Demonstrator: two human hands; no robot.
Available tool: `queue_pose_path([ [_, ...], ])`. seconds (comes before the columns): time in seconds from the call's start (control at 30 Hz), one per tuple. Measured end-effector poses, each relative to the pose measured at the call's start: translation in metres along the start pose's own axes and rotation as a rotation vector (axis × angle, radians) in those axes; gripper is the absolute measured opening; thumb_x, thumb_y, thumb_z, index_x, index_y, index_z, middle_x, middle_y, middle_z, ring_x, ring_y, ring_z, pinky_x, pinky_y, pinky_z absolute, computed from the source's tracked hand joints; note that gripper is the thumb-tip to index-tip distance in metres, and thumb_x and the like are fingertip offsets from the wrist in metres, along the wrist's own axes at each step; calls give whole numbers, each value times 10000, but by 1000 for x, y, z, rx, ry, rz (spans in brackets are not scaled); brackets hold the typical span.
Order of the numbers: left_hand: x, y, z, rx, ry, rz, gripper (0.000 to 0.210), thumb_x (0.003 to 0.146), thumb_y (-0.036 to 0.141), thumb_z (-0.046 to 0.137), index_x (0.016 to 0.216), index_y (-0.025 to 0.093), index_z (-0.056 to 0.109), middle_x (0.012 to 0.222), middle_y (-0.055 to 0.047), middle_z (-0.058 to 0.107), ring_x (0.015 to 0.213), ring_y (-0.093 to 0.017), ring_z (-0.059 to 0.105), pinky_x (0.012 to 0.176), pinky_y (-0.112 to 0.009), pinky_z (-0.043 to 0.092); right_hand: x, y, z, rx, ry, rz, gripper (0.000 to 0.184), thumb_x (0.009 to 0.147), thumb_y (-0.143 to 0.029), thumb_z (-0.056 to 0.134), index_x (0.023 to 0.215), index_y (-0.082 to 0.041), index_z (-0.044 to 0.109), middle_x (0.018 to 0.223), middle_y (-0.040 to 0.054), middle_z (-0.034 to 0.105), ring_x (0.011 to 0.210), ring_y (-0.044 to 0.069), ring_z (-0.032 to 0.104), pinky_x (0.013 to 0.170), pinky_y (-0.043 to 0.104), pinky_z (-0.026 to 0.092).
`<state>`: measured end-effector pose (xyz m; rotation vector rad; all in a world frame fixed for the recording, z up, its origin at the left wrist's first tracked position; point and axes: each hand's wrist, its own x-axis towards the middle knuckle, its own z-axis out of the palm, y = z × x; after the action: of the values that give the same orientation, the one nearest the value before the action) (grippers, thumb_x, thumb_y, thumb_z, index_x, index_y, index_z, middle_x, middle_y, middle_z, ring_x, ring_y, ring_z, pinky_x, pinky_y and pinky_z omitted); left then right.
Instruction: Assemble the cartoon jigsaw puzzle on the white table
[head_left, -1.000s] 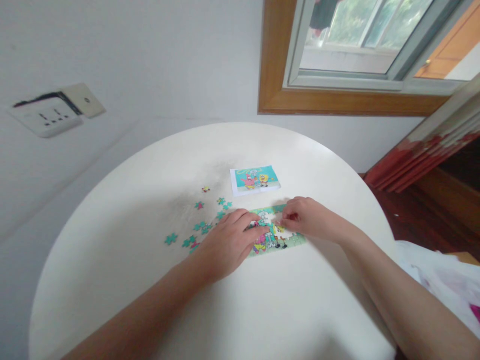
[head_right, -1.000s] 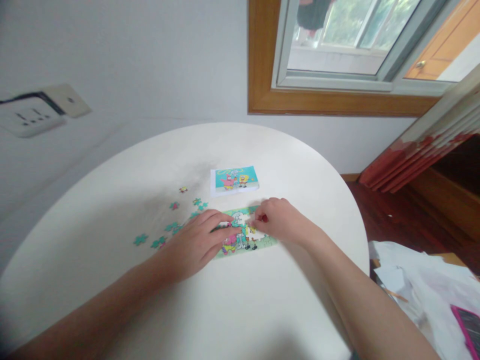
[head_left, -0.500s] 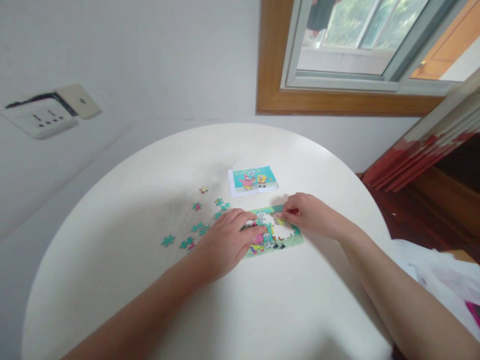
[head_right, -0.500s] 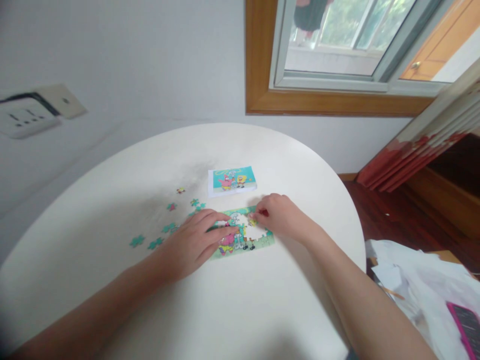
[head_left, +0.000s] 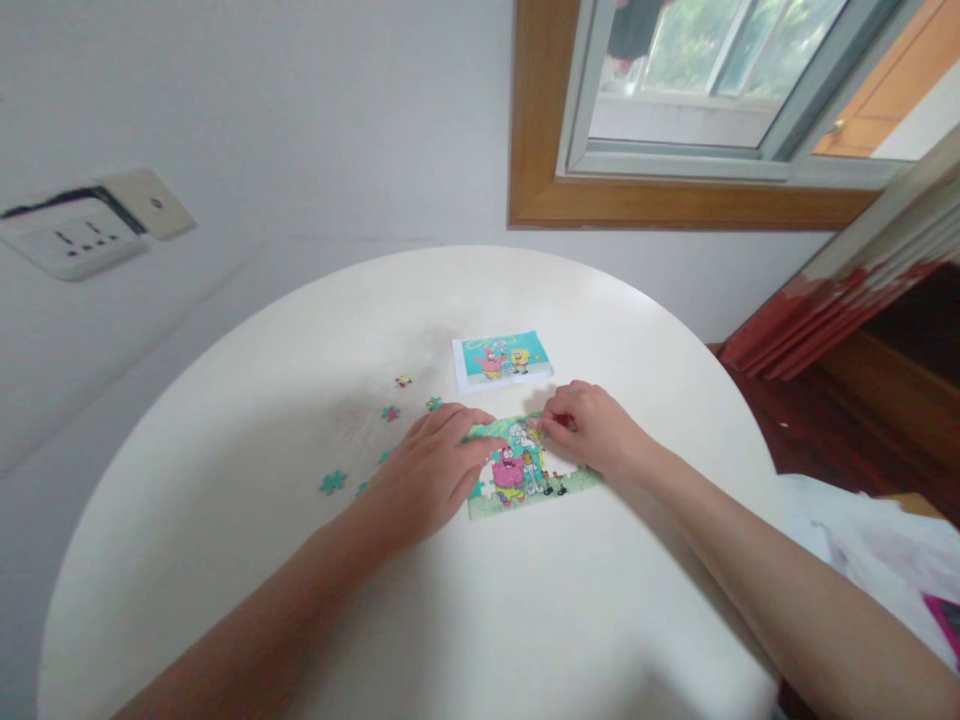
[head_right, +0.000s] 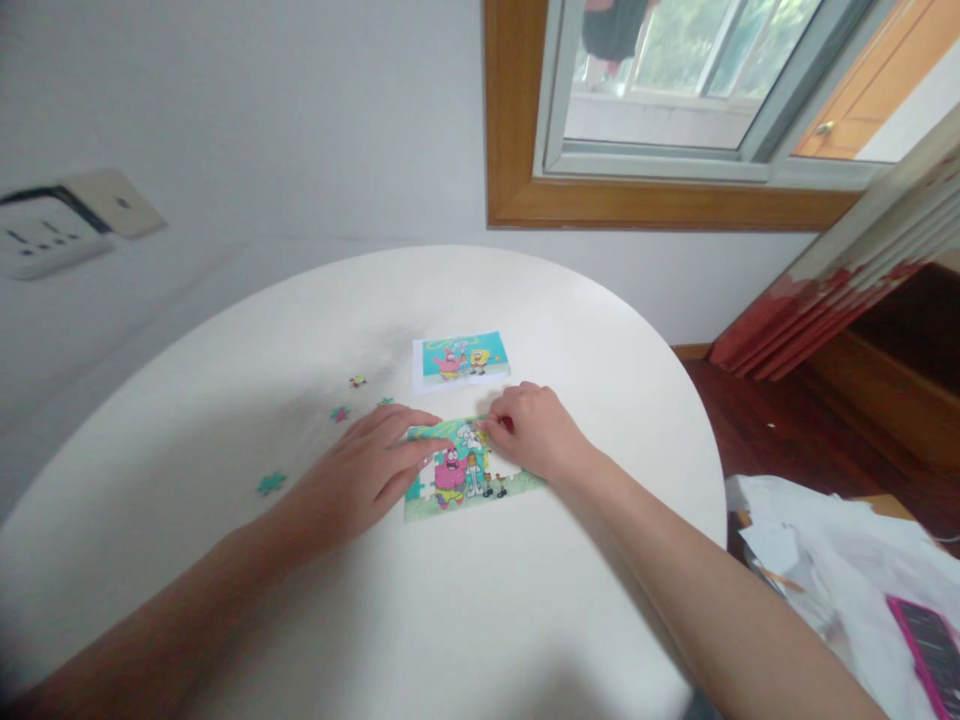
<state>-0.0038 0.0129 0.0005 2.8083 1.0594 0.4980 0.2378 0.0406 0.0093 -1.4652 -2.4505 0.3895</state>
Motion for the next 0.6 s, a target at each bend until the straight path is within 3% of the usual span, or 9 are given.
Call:
queue_pose_path([
  [0.23, 0, -1, -1, -18, 28, 2, 298, 900, 116, 483, 1121, 196, 666, 1166, -95, 575, 1101, -246, 484, 959, -430, 423, 0, 1, 4, 34, 19, -23, 261, 888, -246, 522, 651, -169, 600, 669, 26, 578, 733, 151, 509, 704, 257, 356],
  [0.6, 0, 0, -1, -71, 41, 40, 314, 892, 113, 494, 1126, 222, 674, 1158, -91, 589, 1104, -243, 497, 968, -428, 420, -1, 13, -9, 15, -41, -47, 254, 898, -239, 524, 682, -169, 640, 671, 35, 601, 728, 153, 503, 677, 255, 342],
])
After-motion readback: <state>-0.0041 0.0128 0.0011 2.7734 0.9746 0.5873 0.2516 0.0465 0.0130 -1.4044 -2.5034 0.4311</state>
